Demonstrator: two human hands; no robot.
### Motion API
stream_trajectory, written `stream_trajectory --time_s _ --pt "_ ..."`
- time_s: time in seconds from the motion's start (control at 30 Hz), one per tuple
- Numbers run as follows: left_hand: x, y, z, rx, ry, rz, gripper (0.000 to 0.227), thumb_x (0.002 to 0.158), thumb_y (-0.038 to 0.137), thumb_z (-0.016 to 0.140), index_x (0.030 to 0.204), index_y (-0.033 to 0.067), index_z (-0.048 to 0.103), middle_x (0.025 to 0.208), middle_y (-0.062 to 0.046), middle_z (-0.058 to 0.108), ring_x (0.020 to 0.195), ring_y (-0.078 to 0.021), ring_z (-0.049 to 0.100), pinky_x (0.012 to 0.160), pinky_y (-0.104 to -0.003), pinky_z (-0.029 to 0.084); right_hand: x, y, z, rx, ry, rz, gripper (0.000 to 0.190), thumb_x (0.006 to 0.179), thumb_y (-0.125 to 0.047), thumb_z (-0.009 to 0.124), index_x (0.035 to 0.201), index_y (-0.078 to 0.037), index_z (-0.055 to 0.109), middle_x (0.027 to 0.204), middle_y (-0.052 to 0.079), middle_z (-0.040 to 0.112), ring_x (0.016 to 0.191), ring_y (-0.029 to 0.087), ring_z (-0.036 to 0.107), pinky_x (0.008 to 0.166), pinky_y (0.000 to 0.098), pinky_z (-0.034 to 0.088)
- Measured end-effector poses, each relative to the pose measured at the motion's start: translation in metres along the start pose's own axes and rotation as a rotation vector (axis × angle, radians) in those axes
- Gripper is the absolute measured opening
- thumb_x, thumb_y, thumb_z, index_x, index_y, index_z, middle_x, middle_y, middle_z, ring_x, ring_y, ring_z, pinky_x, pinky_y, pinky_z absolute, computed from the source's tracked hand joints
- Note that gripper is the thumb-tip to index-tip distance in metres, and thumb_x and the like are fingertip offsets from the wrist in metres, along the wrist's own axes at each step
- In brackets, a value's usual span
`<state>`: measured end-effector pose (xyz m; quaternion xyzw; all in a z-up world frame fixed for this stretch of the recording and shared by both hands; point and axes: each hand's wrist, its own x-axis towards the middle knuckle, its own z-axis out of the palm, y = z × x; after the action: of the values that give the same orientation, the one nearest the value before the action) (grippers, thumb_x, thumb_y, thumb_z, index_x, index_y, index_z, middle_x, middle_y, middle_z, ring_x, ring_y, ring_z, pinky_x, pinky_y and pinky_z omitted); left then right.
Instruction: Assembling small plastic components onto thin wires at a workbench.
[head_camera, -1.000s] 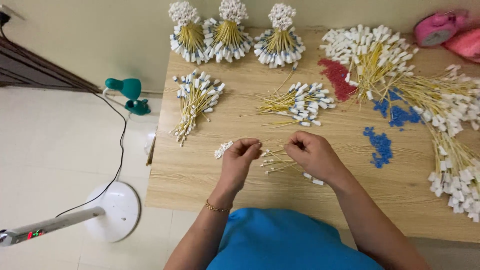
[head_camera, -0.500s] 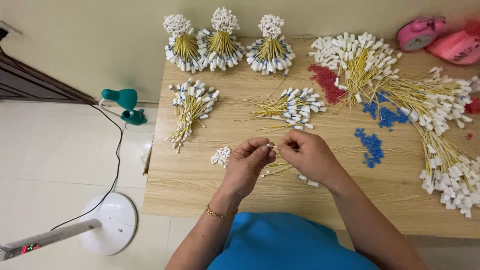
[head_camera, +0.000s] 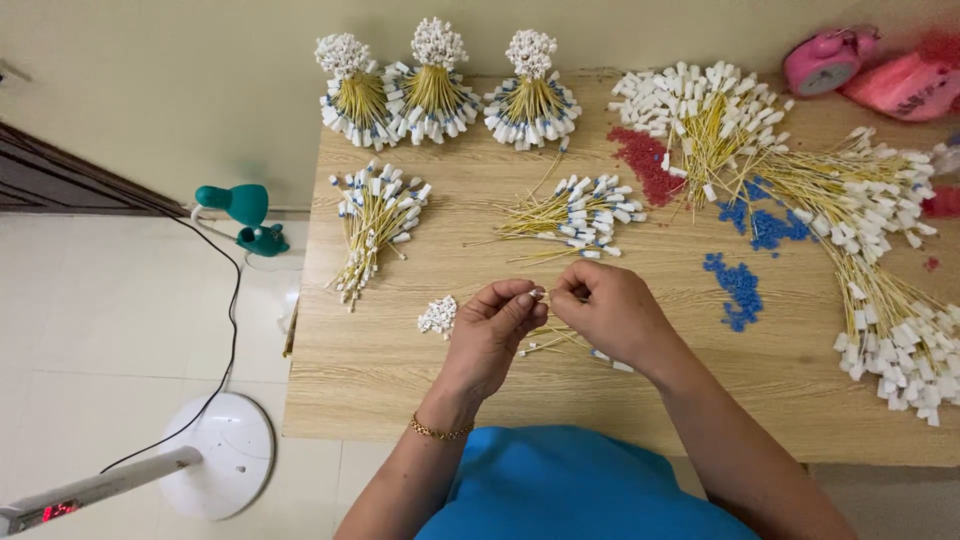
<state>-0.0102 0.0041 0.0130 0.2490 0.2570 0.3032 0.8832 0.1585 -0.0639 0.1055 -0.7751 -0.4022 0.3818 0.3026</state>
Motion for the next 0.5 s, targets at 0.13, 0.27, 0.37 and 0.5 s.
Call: stream_trajectory --time_s 0.13,0.27,0.37,0.5 --pt "0.002 -0.004 -0.004 0.034 0.027 0.002 0.015 0.099 0.001 0.064 0.113 -0.0014 0.069 0.101 -0.012 0.073 0.092 -0.0215 0.072 0.086 -0.035 0.060 0.002 0.006 0.003 -0.010 0.009 -0.024 0.021 0.084 -0.027 0.072 0.089 -0.006 0.073 0.069 0.006 0.073 0.059 0.012 0.064 0.057 0.0320 0.052" --pt "0.001 -0.003 -0.004 0.078 -0.004 0.048 0.015 0.100 0.000 0.064 0.114 -0.0019 0.069 0.102 -0.012 0.073 0.093 -0.0202 0.071 0.087 -0.034 0.060 0.001 0.000 0.000 -0.038 0.008 -0.008 0.021 0.084 -0.027 0.072 0.088 -0.006 0.073 0.070 0.006 0.073 0.061 0.013 0.066 0.058 0.0320 0.053" --pt "0.000 0.000 0.001 0.009 0.000 0.008 0.014 0.099 0.000 0.065 0.113 -0.0017 0.069 0.101 -0.012 0.073 0.091 -0.0206 0.071 0.087 -0.035 0.060 -0.001 -0.003 0.000 0.020 -0.002 0.032 0.021 0.083 -0.026 0.071 0.088 -0.006 0.073 0.070 0.007 0.074 0.062 0.014 0.067 0.058 0.0327 0.054" --pt "0.001 -0.003 0.001 -0.022 0.023 -0.026 0.014 0.099 0.002 0.065 0.112 -0.0020 0.069 0.100 -0.012 0.073 0.090 -0.0217 0.071 0.085 -0.036 0.061 -0.001 -0.003 -0.001 -0.012 -0.002 0.011 0.023 0.084 -0.027 0.071 0.087 -0.005 0.073 0.071 0.007 0.074 0.062 0.014 0.068 0.059 0.0329 0.054"
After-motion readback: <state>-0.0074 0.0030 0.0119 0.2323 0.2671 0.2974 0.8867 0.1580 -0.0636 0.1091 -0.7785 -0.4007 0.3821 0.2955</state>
